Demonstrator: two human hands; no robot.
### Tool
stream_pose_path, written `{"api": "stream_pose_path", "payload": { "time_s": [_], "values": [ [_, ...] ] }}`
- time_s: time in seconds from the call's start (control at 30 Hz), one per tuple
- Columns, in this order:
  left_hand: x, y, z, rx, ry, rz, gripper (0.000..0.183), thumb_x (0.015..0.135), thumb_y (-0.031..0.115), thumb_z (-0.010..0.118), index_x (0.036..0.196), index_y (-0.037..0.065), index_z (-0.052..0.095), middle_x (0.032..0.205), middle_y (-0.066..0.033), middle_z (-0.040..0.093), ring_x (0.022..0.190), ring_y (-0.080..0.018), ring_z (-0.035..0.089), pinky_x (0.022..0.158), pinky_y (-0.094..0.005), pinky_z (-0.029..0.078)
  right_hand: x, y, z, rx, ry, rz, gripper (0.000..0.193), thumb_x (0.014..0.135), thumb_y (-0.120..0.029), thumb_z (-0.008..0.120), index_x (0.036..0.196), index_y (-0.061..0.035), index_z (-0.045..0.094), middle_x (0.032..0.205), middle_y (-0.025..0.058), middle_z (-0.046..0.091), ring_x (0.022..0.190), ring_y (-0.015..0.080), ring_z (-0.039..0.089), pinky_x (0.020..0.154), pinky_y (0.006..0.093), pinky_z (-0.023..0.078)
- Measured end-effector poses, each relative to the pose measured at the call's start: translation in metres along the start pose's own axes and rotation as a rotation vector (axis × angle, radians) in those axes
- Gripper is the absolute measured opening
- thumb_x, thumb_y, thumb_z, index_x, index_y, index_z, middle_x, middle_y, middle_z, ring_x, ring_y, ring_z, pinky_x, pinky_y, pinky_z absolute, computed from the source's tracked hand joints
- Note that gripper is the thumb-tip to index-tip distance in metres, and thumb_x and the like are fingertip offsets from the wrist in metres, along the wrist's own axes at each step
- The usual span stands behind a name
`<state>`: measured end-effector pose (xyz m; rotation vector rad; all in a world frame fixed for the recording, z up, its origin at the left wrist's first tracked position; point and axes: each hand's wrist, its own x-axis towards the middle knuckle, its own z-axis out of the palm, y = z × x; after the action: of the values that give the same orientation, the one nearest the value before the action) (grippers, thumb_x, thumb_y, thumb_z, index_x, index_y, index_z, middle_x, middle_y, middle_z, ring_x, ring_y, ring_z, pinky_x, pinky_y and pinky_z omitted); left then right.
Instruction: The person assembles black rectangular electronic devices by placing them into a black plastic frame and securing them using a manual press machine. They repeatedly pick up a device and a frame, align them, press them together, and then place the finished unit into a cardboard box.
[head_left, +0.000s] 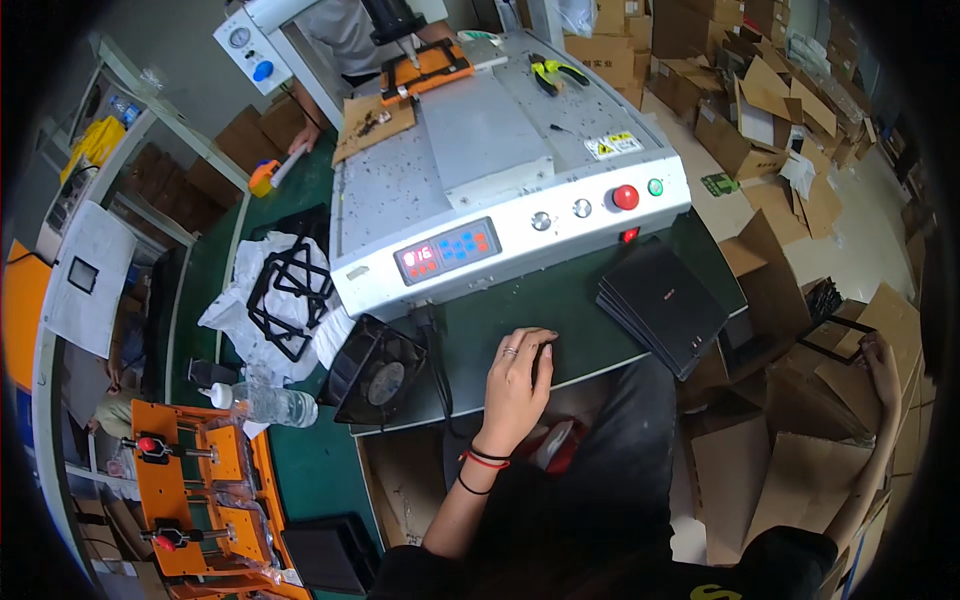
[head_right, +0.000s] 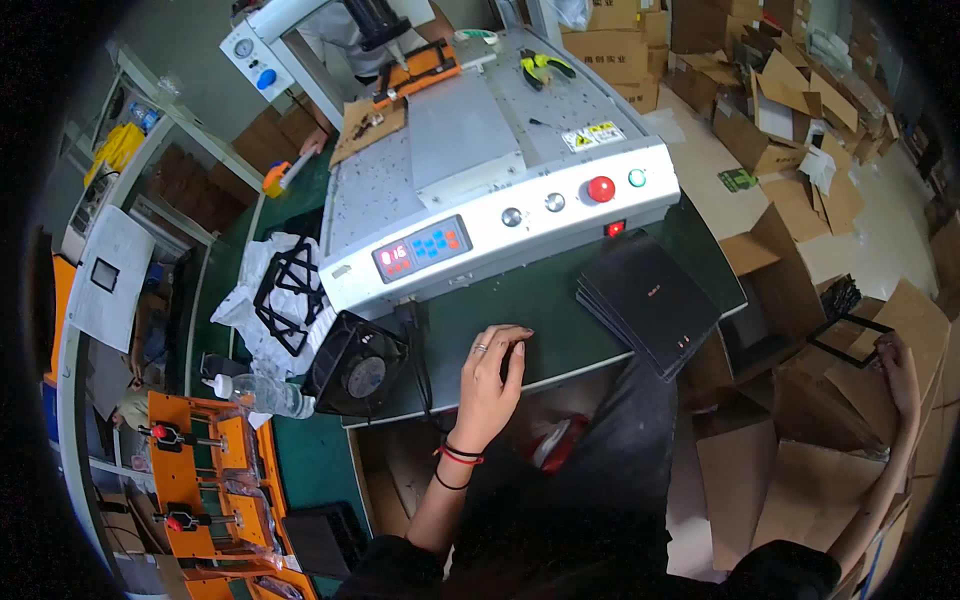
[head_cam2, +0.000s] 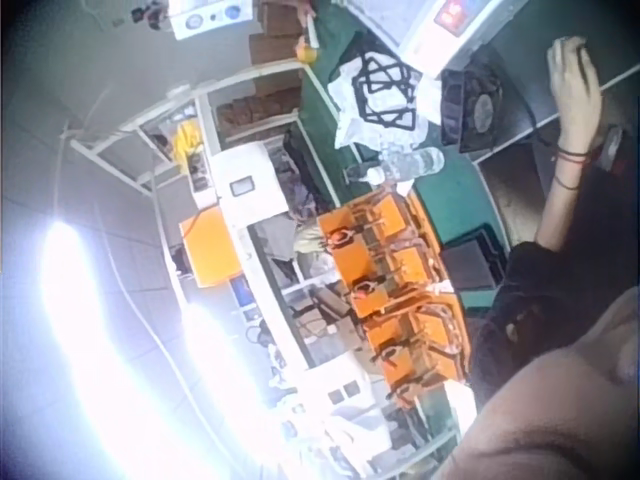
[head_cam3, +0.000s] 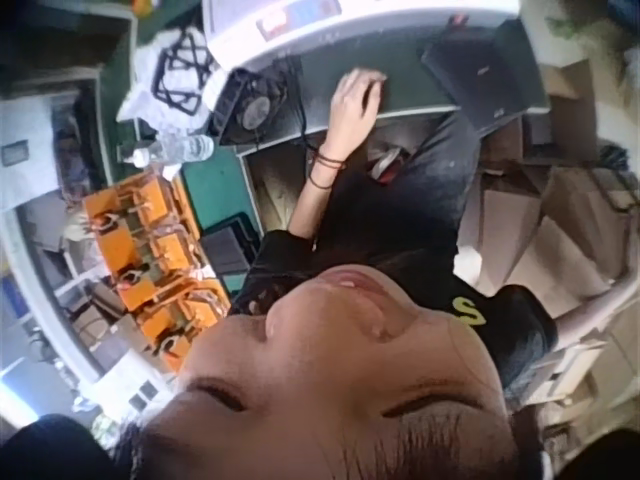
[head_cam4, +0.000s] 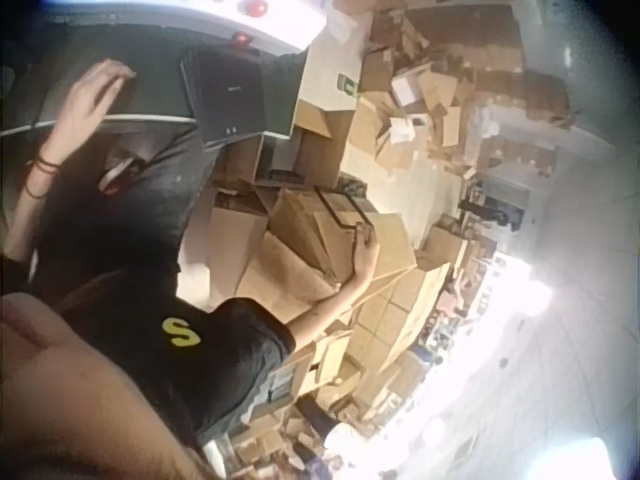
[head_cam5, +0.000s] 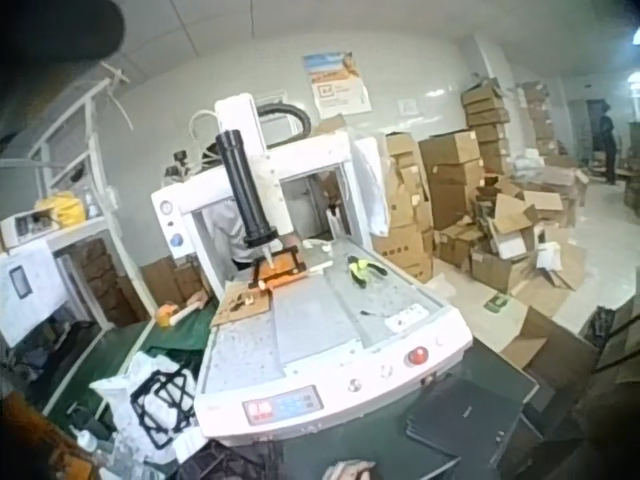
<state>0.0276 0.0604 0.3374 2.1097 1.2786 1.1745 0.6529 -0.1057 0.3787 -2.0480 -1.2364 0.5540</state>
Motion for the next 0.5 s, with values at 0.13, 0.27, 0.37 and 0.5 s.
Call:
{"api": "stream_pose_path", "payload": {
  "time_s": [0.13,0.27,0.37,0.5],
  "values": [
    [-0.022,0.027,0.006,0.196,-0.046,0.128,0.018,0.086,0.000,0.052,0.103,0.000,0.057,0.105,-0.0154,0.059,0.101,-0.0325,0.057,0.089,-0.0375,0.044,-0.005,-0.008,-0.005,-0.162,-0.035,-0.061,0.018,0.096,-0.017,0.050,0.108,-0.0030,0.053,0.081,0.0008,0.053,0.072,0.0074,0.052,0.066,0.0232,0.042],
    [-0.061,0.034,0.006,-0.367,-0.033,-0.161,0.025,0.085,0.002,0.052,0.109,0.000,0.056,0.111,-0.0170,0.058,0.110,-0.0364,0.052,0.098,-0.0448,0.038,-0.001,-0.018,-0.002,-0.126,-0.075,-0.019,0.021,0.097,-0.020,0.050,0.107,-0.0022,0.054,0.082,0.0004,0.054,0.073,0.0072,0.052,0.068,0.0229,0.042],
    [-0.054,0.024,-0.008,0.060,0.116,-0.009,0.030,0.084,-0.003,0.050,0.114,-0.003,0.052,0.117,-0.0193,0.056,0.115,-0.0358,0.049,0.104,-0.0457,0.032,-0.003,-0.026,0.000,-0.138,-0.101,-0.008,0.022,0.097,-0.022,0.049,0.106,-0.0021,0.055,0.082,0.0004,0.054,0.074,0.0073,0.053,0.068,0.0230,0.042],
    [-0.031,0.023,-0.013,0.636,-0.198,-0.128,0.052,0.094,0.027,0.047,0.137,0.000,0.036,0.147,-0.0214,0.025,0.136,-0.0446,0.018,0.109,-0.0548,0.012,-0.007,-0.035,0.002,-0.155,-0.104,-0.022,0.023,0.097,-0.022,0.047,0.105,-0.0018,0.055,0.082,0.0003,0.054,0.075,0.0070,0.053,0.069,0.0227,0.042]
  ]
}}
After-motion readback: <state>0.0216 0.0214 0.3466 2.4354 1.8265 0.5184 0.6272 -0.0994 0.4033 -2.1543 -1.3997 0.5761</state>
